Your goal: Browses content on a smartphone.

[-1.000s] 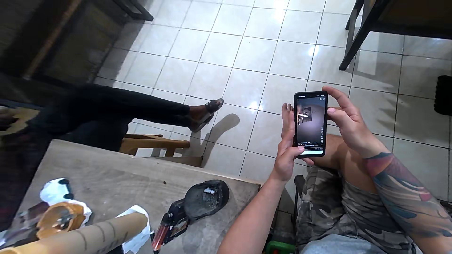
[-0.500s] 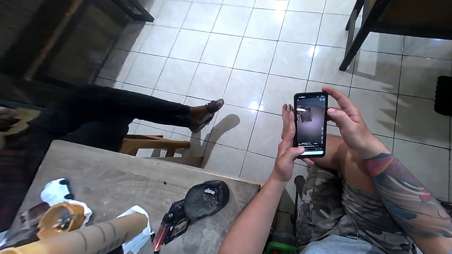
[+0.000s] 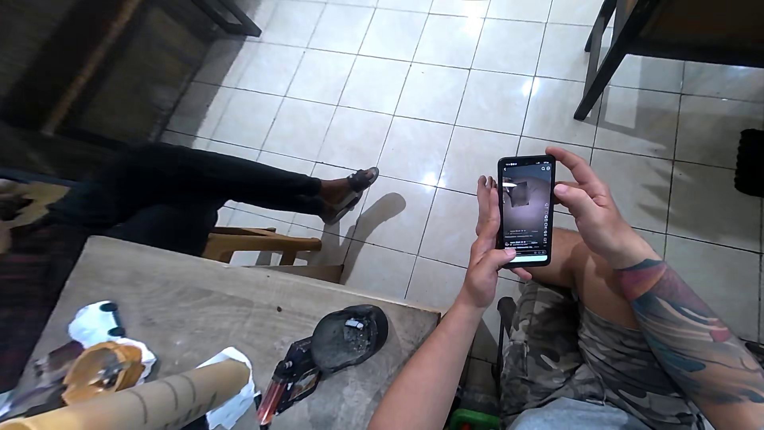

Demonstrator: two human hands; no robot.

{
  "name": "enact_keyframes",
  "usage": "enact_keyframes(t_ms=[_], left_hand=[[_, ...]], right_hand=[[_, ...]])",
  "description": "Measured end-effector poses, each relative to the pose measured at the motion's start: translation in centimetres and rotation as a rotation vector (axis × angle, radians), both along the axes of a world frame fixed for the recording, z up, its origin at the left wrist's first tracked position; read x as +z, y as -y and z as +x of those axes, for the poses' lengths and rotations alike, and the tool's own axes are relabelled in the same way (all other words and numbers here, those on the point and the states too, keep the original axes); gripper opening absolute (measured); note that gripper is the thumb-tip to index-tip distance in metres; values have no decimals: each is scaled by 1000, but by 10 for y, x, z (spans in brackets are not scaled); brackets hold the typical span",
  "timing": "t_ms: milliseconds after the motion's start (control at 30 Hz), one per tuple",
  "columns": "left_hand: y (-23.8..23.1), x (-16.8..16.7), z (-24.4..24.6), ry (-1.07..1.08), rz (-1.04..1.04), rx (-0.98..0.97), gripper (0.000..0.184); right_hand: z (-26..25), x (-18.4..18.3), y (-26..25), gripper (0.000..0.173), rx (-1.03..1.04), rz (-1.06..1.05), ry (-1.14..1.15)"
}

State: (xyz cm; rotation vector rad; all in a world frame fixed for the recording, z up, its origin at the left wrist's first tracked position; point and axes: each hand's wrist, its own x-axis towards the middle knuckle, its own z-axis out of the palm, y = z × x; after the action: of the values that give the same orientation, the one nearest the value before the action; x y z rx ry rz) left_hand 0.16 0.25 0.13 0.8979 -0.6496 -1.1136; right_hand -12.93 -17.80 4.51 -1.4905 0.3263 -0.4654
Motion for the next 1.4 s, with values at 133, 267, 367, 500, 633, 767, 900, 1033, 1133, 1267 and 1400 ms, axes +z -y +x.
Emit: enact_keyframes(t_ms=[133,267,367,500,633,767,900,1033,1133,1267,1400], left_hand=[[0,1,0,-5,-3,-3,80],[0,0,0,-1,-3,-4,81],[0,0,0,9,3,-1,81],[0,0,0,3,5,-2,80],[0,1,0,9,5,5,80],[1,1,0,12,2,4,80],[1,1,0,9,0,1,81],[0,0,0,12,-2,0,80],[0,0,0,5,-4,-4,79],[0,0,0,-3,-2,-2,80],[0,0,0,8,3,0,80]], right_hand=[[0,0,0,54,-3,6,0],[0,1,0,55,-2,6,3],[0,1,-1,54,-6,8,-3],[0,2,-1,54,-11,9,-11],[0,-1,0,54,-5,-6,-11],[0,0,1,54,0,-17,8],[0,1,0,54,2,-13,11],[-1,0,0,54,-2,-11,8],[-1,0,0,54,-2,-13,6],[-1,0,0,54,0,-14,15],[-1,-1,1,54,2,-11,6]])
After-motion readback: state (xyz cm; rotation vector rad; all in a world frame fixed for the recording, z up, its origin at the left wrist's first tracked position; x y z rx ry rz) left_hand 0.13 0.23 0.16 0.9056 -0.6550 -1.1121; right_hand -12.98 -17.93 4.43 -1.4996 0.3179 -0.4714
